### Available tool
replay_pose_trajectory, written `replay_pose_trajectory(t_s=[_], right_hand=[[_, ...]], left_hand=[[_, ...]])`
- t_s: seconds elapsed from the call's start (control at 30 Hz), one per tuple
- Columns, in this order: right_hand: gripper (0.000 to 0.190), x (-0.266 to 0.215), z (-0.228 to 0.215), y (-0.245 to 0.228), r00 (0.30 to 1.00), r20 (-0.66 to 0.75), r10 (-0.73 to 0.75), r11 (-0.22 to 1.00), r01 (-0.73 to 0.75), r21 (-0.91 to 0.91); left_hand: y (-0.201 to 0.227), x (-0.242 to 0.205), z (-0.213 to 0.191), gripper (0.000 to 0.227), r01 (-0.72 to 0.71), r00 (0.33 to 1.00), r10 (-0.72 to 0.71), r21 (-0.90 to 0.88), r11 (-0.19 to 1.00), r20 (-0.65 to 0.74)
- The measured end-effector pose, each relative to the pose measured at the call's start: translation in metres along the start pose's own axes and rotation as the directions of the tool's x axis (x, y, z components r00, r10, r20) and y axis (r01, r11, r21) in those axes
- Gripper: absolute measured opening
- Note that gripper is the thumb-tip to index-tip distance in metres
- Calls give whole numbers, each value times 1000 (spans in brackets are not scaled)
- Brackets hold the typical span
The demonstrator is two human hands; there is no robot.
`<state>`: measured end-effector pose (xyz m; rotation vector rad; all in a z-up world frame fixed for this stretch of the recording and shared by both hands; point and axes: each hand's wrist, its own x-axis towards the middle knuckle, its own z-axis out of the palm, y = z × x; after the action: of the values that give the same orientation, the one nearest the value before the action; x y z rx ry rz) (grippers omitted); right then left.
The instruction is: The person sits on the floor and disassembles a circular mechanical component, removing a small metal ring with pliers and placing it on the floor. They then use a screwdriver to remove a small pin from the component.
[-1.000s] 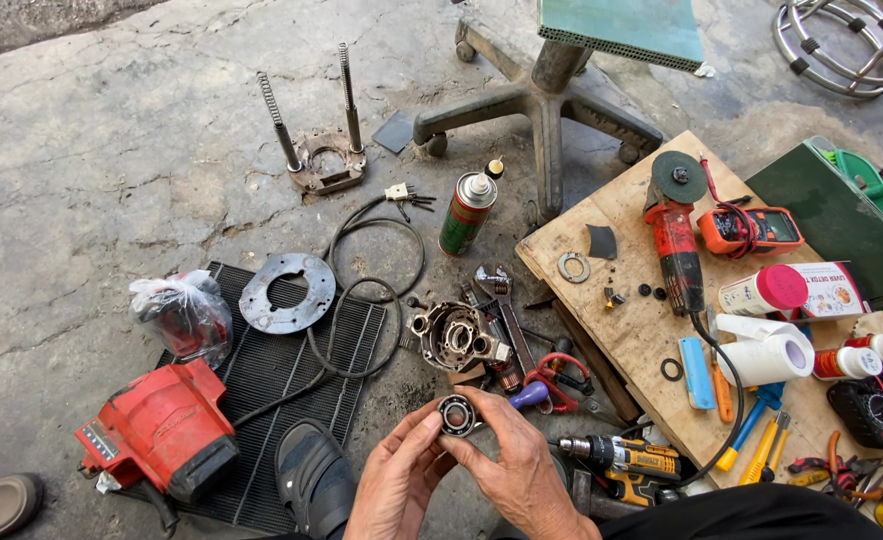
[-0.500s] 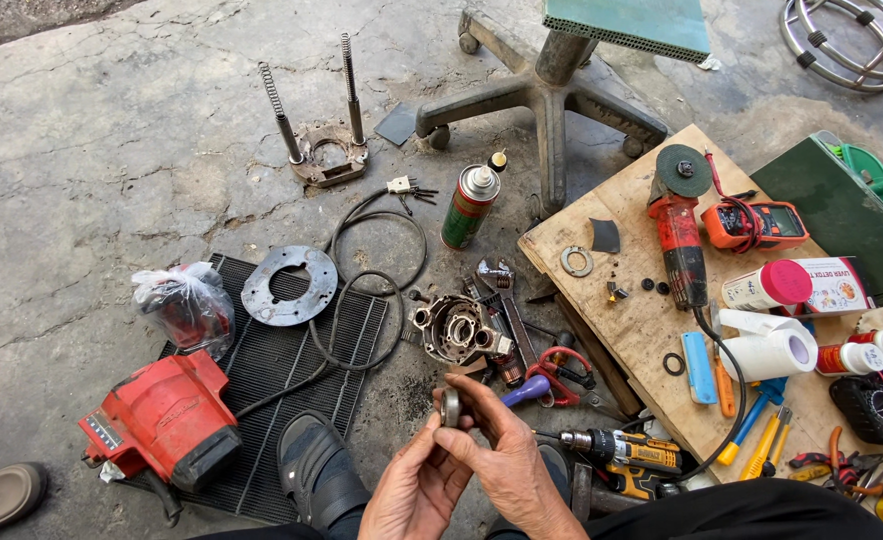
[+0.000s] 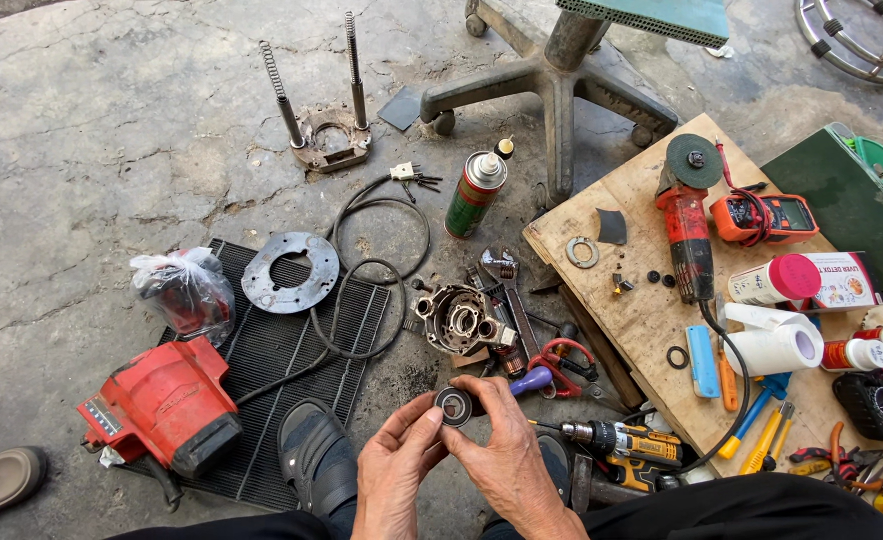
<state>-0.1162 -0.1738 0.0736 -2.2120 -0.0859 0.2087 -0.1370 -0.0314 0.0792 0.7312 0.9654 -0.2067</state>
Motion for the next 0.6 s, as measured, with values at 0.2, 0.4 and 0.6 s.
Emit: replay_pose_trajectory(t_s=[0.2,0.4,0.6], right_hand=[[52,5,1,-3,996,68,-50,999,50,-4],[55,29,3,-24,973,-64,-221,970,213,-118],[62,20,5,-38,880,-267,-392,915,341,-217]], left_hand=[[12,8,-11,36,-83,997,82,123,989,18],[69,-2,-16,39,-410,887,417,76,909,-198],[84,-15,-15,51,-436,887,386,-182,881,-254]])
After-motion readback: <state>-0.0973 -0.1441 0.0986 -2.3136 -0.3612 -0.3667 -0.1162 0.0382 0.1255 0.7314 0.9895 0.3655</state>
